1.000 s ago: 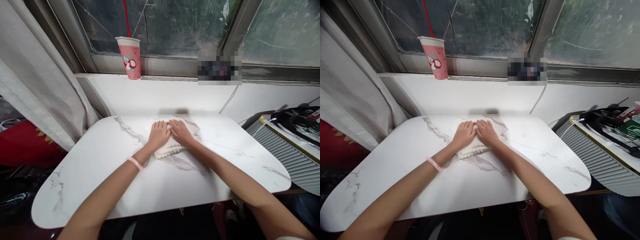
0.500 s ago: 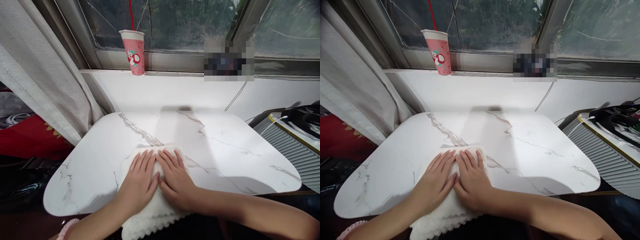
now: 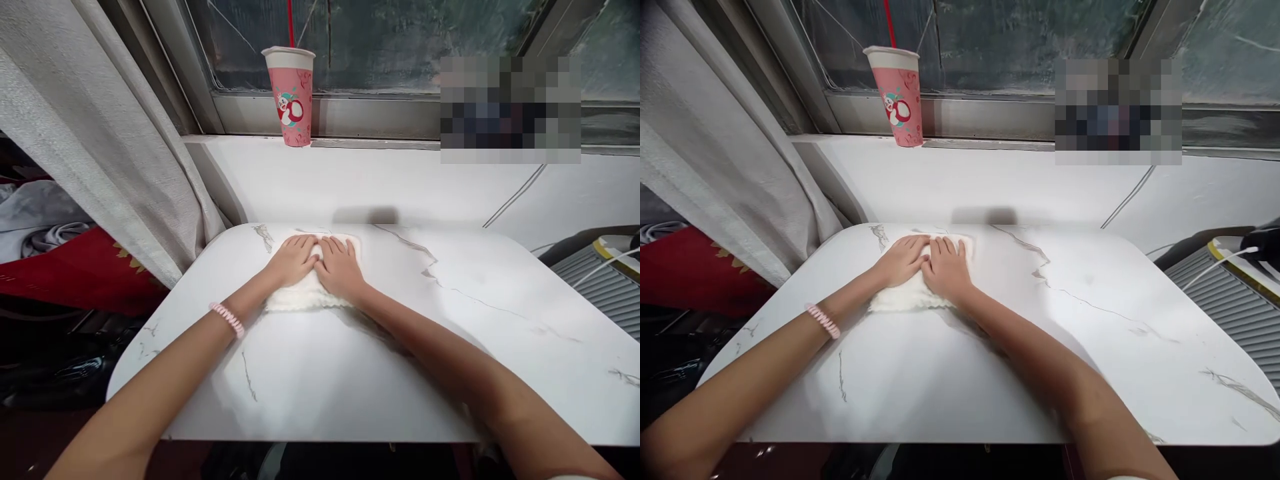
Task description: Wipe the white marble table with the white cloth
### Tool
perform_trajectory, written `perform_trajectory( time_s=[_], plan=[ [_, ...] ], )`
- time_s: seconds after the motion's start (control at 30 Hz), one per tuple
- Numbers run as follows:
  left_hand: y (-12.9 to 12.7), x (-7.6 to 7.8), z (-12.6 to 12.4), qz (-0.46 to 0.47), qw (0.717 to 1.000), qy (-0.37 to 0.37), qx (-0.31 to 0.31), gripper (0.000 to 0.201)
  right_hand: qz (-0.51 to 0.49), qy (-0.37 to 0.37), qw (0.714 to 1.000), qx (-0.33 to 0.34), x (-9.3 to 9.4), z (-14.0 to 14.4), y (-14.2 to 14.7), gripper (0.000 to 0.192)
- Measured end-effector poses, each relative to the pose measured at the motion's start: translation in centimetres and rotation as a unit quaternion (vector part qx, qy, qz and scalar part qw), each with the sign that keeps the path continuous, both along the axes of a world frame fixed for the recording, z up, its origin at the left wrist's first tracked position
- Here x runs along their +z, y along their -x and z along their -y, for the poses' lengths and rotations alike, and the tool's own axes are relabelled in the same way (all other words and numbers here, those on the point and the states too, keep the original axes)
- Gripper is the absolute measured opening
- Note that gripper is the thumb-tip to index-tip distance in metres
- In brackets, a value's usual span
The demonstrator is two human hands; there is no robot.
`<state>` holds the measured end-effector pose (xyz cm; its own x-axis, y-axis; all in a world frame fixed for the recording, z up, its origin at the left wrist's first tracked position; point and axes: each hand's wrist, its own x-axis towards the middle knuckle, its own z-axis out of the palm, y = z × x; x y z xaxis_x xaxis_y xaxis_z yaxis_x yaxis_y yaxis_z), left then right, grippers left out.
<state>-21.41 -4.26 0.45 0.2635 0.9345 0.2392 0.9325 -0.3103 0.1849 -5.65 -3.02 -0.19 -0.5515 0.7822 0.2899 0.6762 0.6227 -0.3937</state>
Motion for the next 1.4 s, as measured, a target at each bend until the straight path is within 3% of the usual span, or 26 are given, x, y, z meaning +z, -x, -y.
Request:
perform_trajectory(
  time_s=[0.13, 0.3, 0.57, 0.67, 0.77, 1.03, 1.17, 1.27, 1.4],
  plan=[
    [1.0, 0.2, -3.5, 0.027, 0.999, -0.010, 0.027, 0.032, -0.016, -0.002, 1.000, 0.010, 0.1, -4.1, 1.4, 0.046],
    [3.2, 0.5, -5.4, 0.027, 0.998, -0.018, 0.048, 0.034, -0.039, -0.028, 0.998, 0.031, 0.0, -7.1, 3.9, 0.038],
    [9.5, 0.5, -4.0, 0.014, 0.998, -0.015, 0.067, 0.038, -0.035, -0.066, 0.997, 0.035, -0.5, -5.9, 10.2, 0.035],
    [10.7, 0.4, -1.5, 0.005, 0.996, -0.018, 0.089, 0.040, -0.033, -0.076, 0.995, 0.058, -0.5, -4.1, 11.4, 0.039],
    [10.3, 0.3, 2.3, -0.012, 0.993, -0.026, 0.113, 0.043, -0.023, -0.063, 0.992, 0.103, -0.4, -1.2, 11.1, 0.042],
    [5.5, 0.1, 17.5, -0.019, 0.991, -0.039, 0.123, 0.045, -0.039, -0.021, 0.984, 0.172, 0.1, 12.3, 5.4, 0.055],
    [5.1, -0.1, 23.6, -0.030, 0.991, -0.068, 0.109, 0.049, -0.043, 0.001, 0.969, 0.242, 0.7, 17.5, 4.3, 0.060],
    [7.1, -0.2, 25.5, -0.034, 0.992, -0.076, 0.097, 0.053, -0.039, 0.021, 0.966, 0.256, 1.0, 19.0, 5.8, 0.062],
    [11.2, -0.1, 24.8, -0.025, 0.993, -0.044, 0.110, 0.050, -0.031, 0.021, 0.966, 0.255, 1.1, 18.5, 9.4, 0.062]
  ],
)
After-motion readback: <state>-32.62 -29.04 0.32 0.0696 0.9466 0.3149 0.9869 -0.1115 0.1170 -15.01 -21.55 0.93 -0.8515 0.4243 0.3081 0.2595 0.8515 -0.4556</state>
